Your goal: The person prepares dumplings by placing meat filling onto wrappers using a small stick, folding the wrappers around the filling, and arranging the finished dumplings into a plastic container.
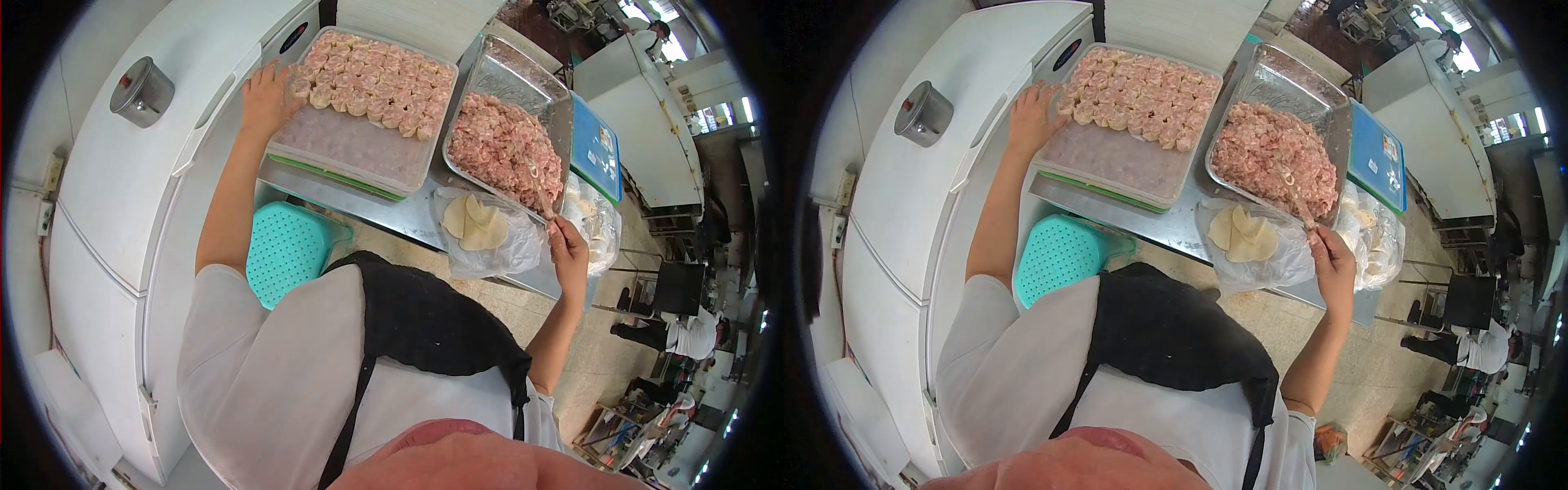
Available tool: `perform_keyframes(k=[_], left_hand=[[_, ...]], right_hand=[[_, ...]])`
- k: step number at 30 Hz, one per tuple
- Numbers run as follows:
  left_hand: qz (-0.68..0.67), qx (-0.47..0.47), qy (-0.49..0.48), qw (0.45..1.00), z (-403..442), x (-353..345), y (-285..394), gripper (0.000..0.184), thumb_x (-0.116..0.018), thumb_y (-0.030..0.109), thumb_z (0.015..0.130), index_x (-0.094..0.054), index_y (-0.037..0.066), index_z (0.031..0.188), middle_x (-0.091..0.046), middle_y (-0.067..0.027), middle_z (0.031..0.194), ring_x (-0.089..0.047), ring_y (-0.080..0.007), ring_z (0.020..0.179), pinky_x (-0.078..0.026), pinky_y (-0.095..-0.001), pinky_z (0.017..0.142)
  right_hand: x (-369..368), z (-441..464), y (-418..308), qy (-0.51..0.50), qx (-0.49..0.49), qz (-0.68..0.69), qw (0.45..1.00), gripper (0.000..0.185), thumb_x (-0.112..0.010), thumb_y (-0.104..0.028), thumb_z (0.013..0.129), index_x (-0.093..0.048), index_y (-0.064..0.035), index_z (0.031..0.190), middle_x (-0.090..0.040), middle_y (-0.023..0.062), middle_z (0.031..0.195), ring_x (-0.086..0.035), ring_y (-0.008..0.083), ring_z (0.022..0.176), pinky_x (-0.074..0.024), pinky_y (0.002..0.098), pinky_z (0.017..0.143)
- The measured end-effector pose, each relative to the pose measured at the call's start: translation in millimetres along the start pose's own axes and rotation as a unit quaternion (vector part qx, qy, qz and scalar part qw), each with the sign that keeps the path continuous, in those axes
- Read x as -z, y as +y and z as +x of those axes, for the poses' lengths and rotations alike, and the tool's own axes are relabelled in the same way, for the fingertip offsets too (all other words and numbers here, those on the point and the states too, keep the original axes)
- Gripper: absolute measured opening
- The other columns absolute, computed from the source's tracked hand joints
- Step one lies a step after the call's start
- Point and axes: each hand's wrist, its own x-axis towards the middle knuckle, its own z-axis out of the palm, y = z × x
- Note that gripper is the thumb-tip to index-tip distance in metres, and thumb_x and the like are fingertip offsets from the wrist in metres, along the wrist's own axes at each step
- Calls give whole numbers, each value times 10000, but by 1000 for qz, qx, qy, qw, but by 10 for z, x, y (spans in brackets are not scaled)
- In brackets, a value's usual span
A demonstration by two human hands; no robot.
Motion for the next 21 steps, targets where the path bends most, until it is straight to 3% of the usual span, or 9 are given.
perform_keyframes(k=[2, 4, 7, 10, 14, 21], left_hand=[[-21, 9, -10, 1000, 12, -13, -54, 496, -777, 279, 701, -622, 119, 1144, -408, -91, 1417, -363, -292, 1300, -313, -461, 1042], [-22, -55, -18, 998, -6, 43, -94, 476, -778, 288, 706, -631, 151, 1137, -397, -100, 1429, -351, -299, 1314, -307, -465, 1046], [-24, -71, -23, 997, 1, 32, -157, 468, -794, 288, 687, -640, 169, 1113, -384, -111, 1439, -340, -314, 1324, -297, -473, 1058], [5, -1, -43, 999, 34, 76, -130, 531, -816, 297, 655, -622, 169, 1133, -372, -114, 1448, -326, -330, 1336, -281, -486, 1074], [18, -6, -49, 999, 14, 60, -1, 601, -829, 308, 629, -595, 179, 1168, -368, -115, 1451, -306, -342, 1349, -262, -493, 1090], [-61, -105, -75, 990, 129, -9, 151, 595, -819, 281, 640, -577, 175, 1173, -337, -108, 1477, -265, -337, 1380, -253, -481, 1107]], right_hand=[[-13, -7, -9, 0, -1, 3, 1000, 253, -620, -181, 925, -641, 9, 1091, -532, -39, 776, -431, 45, 664, -360, 198, 584], [-1, -18, 27, 1, -10, 7, 1000, 251, -619, -180, 925, -643, 6, 1091, -530, -41, 768, -429, 43, 656, -360, 201, 575], [-9, -27, 45, 10, -11, -1, 1000, 253, -620, -183, 924, -644, 6, 1091, -530, -41, 763, -432, 43, 653, -363, 203, 572], [-31, -11, 39, 9, -8, -2, 1000, 263, -625, -190, 921, -642, 9, 1092, -533, -40, 762, -438, 44, 658, -365, 201, 575], [-48, 0, 10, 7, -17, -1, 1000, 275, -628, -197, 919, -639, 15, 1094, -534, -37, 763, -442, 45, 661, -366, 201, 578], [-92, 24, 86, 0, -19, 14, 1000, 289, -631, -207, 918, -640, 12, 1106, -536, -36, 749, -441, 40, 640, -358, 196, 551]])
